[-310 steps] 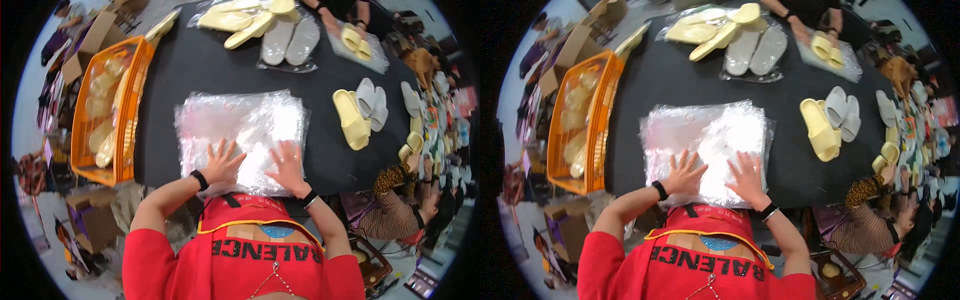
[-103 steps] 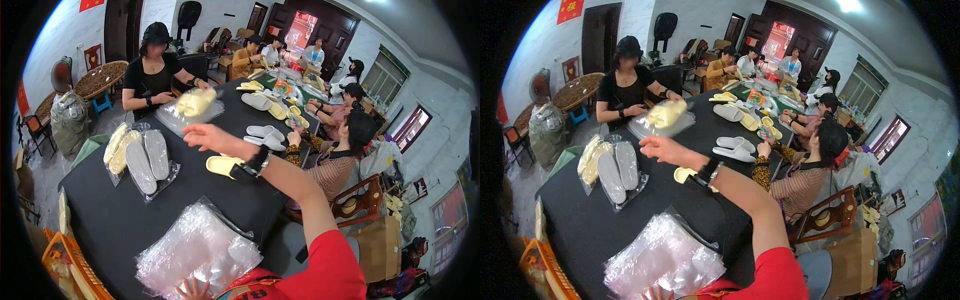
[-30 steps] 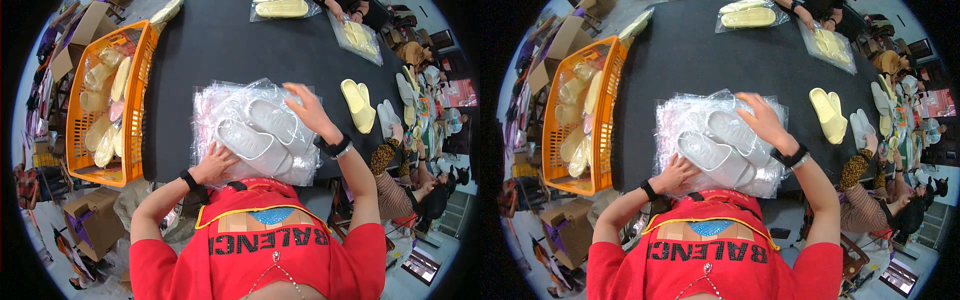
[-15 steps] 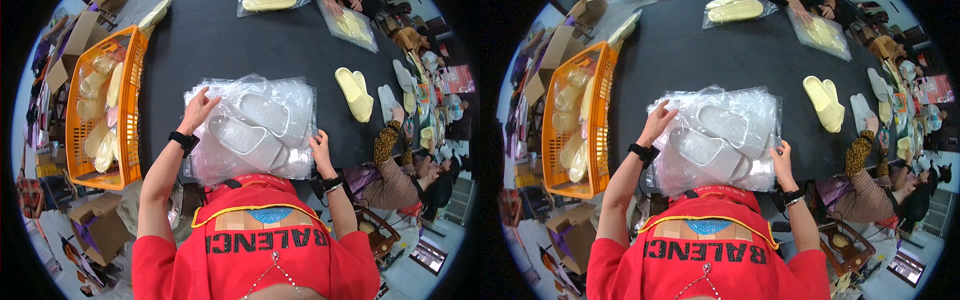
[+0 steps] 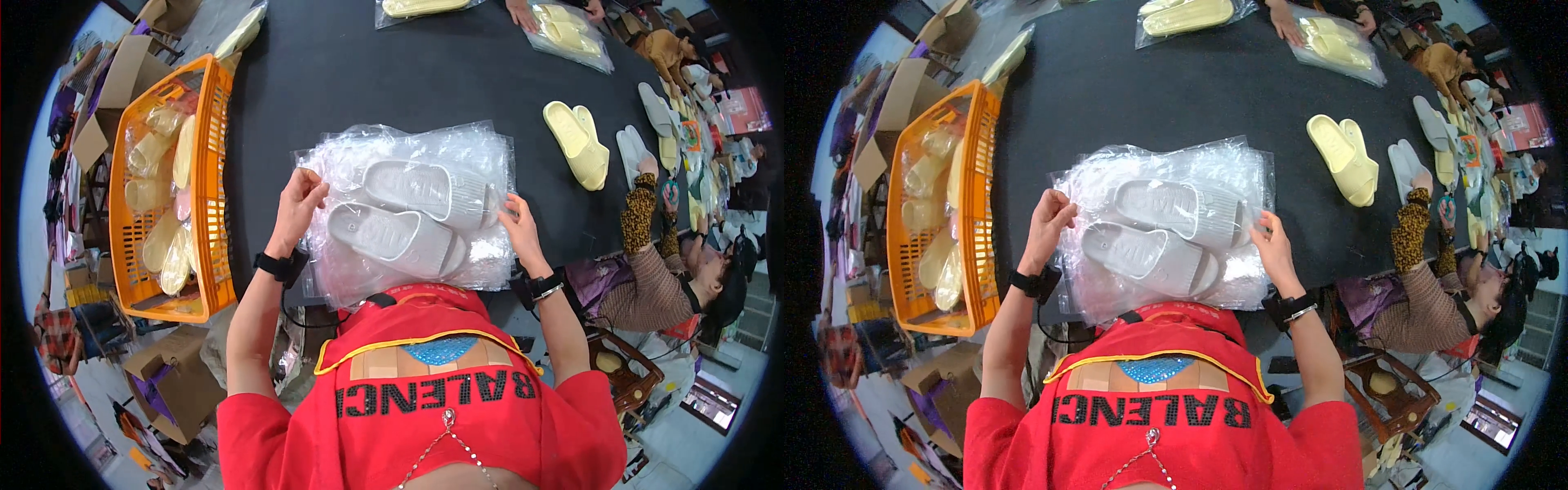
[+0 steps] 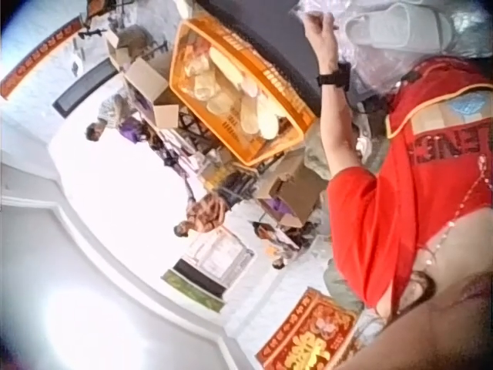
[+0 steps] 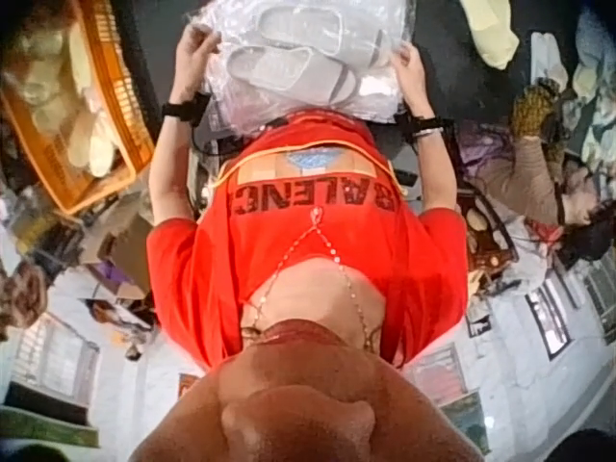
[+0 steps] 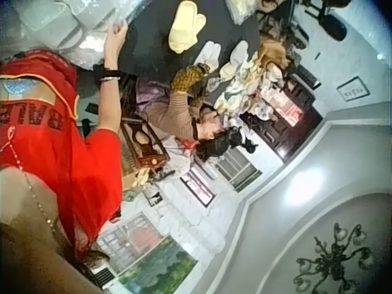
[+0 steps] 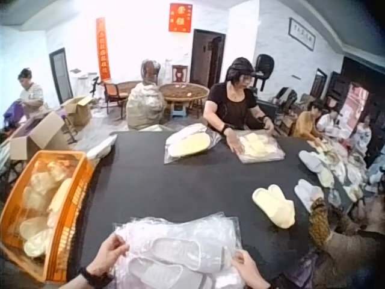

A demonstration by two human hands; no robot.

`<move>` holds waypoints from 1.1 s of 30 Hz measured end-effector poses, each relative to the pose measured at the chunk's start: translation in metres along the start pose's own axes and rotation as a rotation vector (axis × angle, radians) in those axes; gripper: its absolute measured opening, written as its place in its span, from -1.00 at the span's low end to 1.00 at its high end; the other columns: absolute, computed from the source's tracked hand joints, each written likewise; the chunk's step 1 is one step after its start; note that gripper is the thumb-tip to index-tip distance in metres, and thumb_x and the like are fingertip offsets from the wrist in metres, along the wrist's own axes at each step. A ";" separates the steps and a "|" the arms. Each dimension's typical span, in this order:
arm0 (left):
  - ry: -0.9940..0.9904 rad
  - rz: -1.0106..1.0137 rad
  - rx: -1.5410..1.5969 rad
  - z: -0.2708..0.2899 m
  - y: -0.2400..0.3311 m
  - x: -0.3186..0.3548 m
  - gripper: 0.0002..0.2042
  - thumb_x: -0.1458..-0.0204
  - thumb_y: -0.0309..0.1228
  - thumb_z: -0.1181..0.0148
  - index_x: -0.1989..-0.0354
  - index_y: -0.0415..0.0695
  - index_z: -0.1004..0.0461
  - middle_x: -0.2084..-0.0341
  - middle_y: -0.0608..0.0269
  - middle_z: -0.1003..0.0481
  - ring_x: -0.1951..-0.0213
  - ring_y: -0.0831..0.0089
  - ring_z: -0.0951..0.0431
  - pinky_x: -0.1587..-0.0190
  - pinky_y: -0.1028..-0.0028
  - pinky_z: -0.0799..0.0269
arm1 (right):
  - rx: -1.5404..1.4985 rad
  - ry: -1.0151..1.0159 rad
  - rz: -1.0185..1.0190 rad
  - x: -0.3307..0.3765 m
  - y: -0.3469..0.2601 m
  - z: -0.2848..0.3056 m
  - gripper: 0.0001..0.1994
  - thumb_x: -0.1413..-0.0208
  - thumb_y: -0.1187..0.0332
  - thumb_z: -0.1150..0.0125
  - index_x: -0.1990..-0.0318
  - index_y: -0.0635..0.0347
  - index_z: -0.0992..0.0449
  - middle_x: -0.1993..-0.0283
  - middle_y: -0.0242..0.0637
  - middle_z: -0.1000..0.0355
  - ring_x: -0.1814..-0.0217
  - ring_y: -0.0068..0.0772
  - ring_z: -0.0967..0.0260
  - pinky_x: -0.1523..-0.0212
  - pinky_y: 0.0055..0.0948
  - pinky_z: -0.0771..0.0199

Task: The recorder is packing various colors of sandals into plastic bags at a communal work table.

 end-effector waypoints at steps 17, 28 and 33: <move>0.667 -0.084 -0.167 0.049 -0.030 0.133 -0.85 -0.01 -0.55 -0.02 0.24 -0.26 -0.40 0.44 0.32 -0.43 0.38 0.62 -0.39 0.30 0.62 -0.32 | 0.387 -0.792 0.577 0.101 -0.068 -0.123 -0.75 0.03 0.40 -0.12 0.16 0.21 -0.42 0.36 -0.18 -0.40 0.39 -0.22 -0.40 0.42 -0.40 -0.39; 1.062 0.557 -0.742 0.105 -0.182 0.376 -0.67 0.19 -0.41 -0.11 0.16 -0.04 -0.36 0.23 0.14 -0.38 0.11 0.12 -0.32 0.09 0.22 -0.23 | -0.003 -0.883 -0.063 0.132 -0.041 -0.126 -0.70 -0.06 0.50 -0.01 0.02 0.31 -0.29 0.20 -0.26 -0.37 0.23 -0.58 -0.30 0.18 -0.61 -0.29; 0.809 1.049 -0.492 0.161 -0.277 0.470 -0.65 0.16 -0.33 -0.10 0.12 -0.02 -0.35 0.15 0.16 -0.35 0.03 0.12 -0.29 0.12 0.13 -0.23 | -0.069 -0.953 -0.139 0.204 -0.024 -0.178 -0.71 -0.07 0.51 -0.05 0.02 0.27 -0.30 0.22 -0.33 -0.37 0.23 -0.62 -0.29 0.19 -0.65 -0.28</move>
Point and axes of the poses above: each hand's wrist, its own x-axis away from the middle knuckle, its own z-axis out of the back of the hand, y = z × x, the point moved 7 cm from there along -x, towards the middle knuckle
